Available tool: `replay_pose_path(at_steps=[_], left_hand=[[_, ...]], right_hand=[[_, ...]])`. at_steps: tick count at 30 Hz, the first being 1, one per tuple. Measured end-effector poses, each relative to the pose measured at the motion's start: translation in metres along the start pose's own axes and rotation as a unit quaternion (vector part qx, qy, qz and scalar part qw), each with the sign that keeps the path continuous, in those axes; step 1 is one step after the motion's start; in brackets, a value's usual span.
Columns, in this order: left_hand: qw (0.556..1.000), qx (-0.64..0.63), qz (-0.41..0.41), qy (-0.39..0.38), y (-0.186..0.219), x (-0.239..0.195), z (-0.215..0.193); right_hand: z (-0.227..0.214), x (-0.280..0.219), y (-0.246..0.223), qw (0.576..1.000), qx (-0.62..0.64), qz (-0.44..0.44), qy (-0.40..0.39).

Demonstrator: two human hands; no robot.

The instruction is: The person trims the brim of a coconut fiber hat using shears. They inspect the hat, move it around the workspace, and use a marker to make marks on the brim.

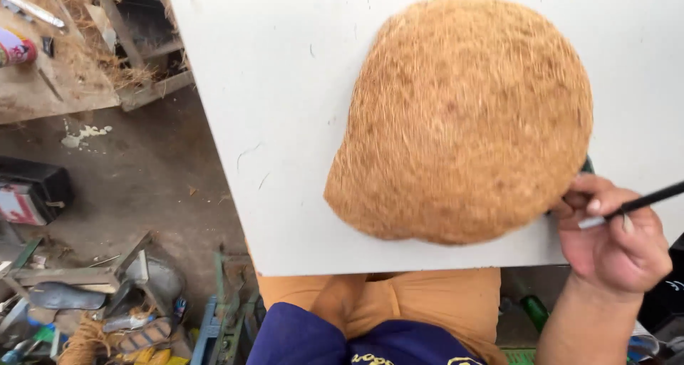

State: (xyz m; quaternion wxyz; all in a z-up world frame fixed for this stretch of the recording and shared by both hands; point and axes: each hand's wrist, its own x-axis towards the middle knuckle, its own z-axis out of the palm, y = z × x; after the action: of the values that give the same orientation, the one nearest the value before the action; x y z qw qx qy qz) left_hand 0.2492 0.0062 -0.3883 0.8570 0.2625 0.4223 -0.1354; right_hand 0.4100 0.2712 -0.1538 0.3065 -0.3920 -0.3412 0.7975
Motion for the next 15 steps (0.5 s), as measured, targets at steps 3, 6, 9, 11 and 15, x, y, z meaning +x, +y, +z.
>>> replay_pose_path(at_steps=[3, 6, 9, 11, 15], left_hand=[[1.000, -0.025, 0.016, 0.009, -0.001, -0.005, 0.009], [0.998, -0.037, 0.028, 0.035, -0.003, -0.024, 0.007], [0.995, -0.030, 0.056, 0.082, 0.011, -0.045, -0.019], [0.990, -0.034, 0.068, 0.120, 0.014, -0.067, -0.031], [0.979, -0.018, 0.104, 0.173, 0.026, -0.105, -0.039]], right_hand=[[-0.012, -0.005, -0.004, 1.000, 0.010, 0.018, 0.001], [-0.011, -0.006, -0.003, 0.999, 0.030, 0.027, 0.000], [-0.001, -0.005, -0.015, 0.999, 0.004, 0.027, -0.017], [0.007, -0.001, -0.019, 0.999, -0.025, 0.030, -0.035], [0.006, -0.011, -0.025, 0.986, -0.160, 0.029, -0.049]])
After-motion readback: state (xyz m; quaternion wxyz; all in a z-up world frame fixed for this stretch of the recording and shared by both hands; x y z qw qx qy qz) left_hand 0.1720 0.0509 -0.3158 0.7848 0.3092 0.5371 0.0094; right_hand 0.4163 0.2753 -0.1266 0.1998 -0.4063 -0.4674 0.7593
